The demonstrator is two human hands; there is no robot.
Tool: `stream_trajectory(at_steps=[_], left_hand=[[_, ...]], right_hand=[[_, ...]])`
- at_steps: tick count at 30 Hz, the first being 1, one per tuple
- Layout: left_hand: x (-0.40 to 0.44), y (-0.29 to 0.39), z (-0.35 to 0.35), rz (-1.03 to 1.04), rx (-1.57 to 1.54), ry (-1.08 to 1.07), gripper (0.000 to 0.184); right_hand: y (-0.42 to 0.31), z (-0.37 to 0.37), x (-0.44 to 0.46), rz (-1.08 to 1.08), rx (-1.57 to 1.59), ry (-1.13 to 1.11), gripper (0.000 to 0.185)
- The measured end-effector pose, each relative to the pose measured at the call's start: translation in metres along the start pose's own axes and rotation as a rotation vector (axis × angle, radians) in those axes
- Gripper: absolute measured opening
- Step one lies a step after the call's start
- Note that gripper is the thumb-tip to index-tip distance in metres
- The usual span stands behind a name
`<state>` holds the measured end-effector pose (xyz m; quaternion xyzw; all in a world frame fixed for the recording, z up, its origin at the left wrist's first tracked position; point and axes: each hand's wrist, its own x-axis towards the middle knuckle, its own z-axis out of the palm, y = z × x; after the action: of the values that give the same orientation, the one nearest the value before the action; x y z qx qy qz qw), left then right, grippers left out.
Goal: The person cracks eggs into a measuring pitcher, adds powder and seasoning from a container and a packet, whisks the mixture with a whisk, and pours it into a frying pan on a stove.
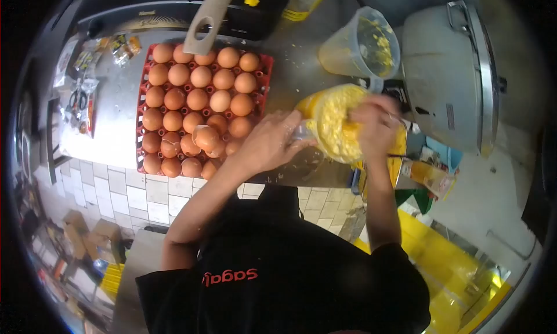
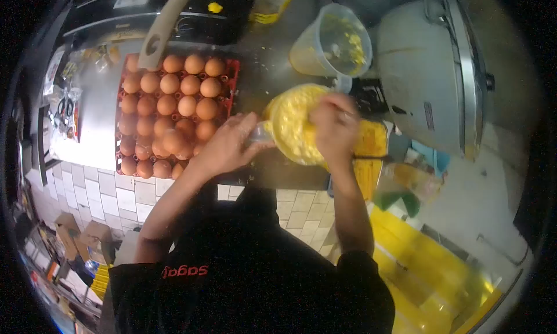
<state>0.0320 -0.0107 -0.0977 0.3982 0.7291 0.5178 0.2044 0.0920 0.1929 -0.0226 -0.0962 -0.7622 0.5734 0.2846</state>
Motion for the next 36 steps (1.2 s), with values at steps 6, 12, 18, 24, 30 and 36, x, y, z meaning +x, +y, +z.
stream_trajectory(at_steps=[6,12,18,24,30,36], left_hand=[[0.006,-0.003,-0.003,-0.025,0.016,-0.003,0.040],[0.006,0.001,-0.005,-0.015,0.039,-0.011,0.041],[0.006,-0.002,-0.003,-0.015,0.039,-0.016,0.042],[0.007,0.003,-0.008,-0.050,0.038,-0.060,0.039],[0.006,0.006,-0.009,-0.026,0.037,-0.025,0.038],[0.006,0.004,-0.007,-0.029,0.062,-0.026,0.041]], right_hand=[[-0.071,-0.040,0.028,-0.083,0.089,0.112,0.013],[-0.165,-0.085,0.044,-0.308,0.094,0.070,0.017],[-0.136,-0.042,0.061,-0.229,0.123,0.171,0.012],[-0.093,0.022,0.058,-0.101,0.118,0.100,0.010],[-0.104,0.029,0.022,-0.206,0.156,-0.240,0.013],[-0.101,-0.001,0.008,-0.146,0.076,-0.396,0.014]])
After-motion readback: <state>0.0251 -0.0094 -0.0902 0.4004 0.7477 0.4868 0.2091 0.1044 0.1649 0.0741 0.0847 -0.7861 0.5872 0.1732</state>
